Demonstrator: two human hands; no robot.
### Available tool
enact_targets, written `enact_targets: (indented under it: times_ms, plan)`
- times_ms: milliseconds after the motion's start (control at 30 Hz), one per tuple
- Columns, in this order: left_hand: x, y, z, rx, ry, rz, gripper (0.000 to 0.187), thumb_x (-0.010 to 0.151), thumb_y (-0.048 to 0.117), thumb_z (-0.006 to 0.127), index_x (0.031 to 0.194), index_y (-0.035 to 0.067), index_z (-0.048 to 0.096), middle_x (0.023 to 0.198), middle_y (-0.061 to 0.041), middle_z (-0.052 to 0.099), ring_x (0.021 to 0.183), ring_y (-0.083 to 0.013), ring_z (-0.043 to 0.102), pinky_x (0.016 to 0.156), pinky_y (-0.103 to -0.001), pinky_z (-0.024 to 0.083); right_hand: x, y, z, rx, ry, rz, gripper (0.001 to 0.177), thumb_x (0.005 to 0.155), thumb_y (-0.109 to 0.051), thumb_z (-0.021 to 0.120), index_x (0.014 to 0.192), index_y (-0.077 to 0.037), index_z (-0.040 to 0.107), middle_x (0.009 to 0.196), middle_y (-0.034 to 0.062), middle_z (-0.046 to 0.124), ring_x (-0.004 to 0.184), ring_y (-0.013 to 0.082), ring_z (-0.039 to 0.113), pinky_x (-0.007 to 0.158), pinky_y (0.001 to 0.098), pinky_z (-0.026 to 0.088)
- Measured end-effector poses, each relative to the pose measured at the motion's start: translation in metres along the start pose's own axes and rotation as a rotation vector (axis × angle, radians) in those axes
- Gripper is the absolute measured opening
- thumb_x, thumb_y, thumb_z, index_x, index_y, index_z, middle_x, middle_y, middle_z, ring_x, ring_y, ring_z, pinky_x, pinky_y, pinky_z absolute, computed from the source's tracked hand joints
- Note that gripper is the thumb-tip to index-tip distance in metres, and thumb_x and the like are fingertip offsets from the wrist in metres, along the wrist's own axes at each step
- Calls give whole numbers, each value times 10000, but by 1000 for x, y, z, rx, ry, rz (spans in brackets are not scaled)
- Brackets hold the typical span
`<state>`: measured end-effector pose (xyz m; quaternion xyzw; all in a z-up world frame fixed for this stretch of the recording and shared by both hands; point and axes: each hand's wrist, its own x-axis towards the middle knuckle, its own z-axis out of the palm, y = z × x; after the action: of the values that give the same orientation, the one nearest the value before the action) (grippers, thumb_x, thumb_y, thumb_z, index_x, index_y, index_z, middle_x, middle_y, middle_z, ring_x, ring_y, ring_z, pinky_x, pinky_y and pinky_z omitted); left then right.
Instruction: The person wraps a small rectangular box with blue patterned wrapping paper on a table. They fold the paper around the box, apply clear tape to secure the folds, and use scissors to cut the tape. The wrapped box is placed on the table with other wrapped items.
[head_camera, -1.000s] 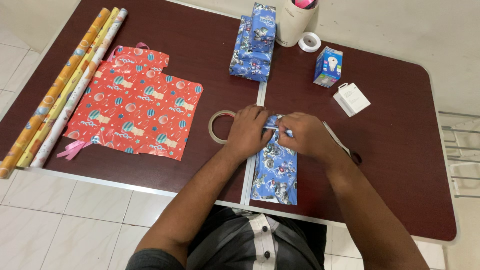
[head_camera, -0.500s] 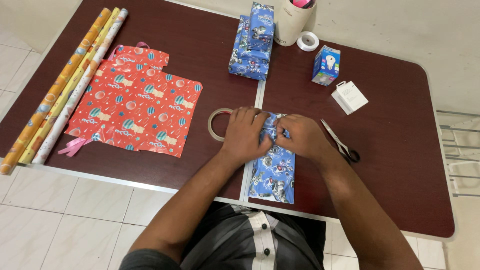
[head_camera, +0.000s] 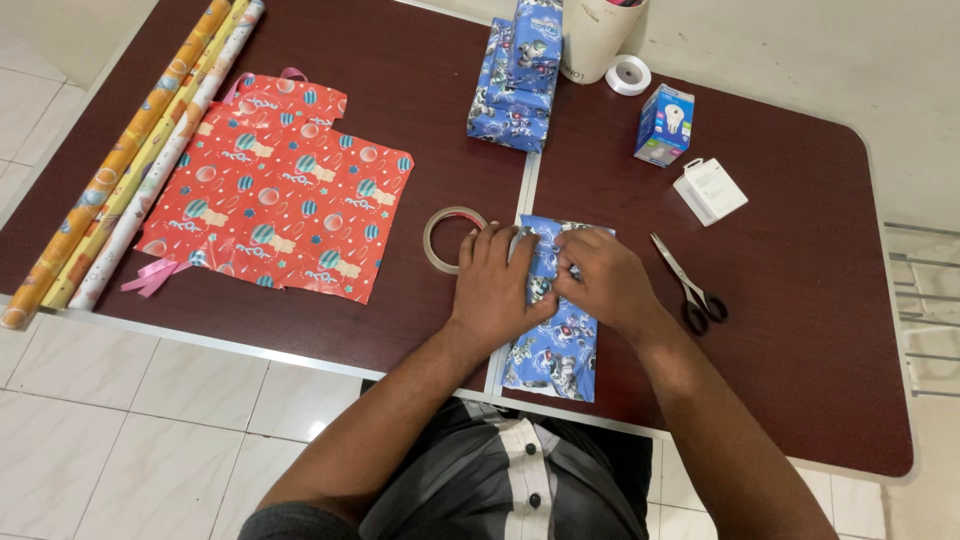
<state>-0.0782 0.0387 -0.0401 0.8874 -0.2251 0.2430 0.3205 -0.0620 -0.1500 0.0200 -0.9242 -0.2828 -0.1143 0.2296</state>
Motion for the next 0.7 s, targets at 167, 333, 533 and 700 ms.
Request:
enact_targets:
  times_ms: [167,333,533,700]
  plan:
    - [1,0,2,24,-16,0,714,764,436,751,1314,18,570,1326,-244,539,1324,-446,461,1106,-621,334,-2,-2,-1,25,-24,30,80,780,-102,704,804,-49,648,1184,126,715,1140,305,670,869,406,577]
    - [-1,-1,4,14,-13,9,693,770,437,752,1307,33,582,1333,-237,544,1330,-435,465,1116,-621,336,-3,0,0,56,-51,56,88,777,-108,706,817,-42,663,1218,132,690,1152,304,647,884,411,566]
    - [0,-2,7,30,-36,22,642,784,445,729,1296,68,638,1354,-236,541,1338,-434,453,1109,-624,334,-3,8,5,98,-97,82,105,781,-123,711,824,-36,671,1221,147,669,1137,315,623,916,431,525]
    - [0,-3,8,50,-77,22,584,785,444,708,1258,102,694,1402,-242,525,1361,-436,431,1107,-631,328,-2,16,10,102,-110,65,109,774,-137,718,813,-45,674,1234,154,662,1157,325,605,955,459,501]
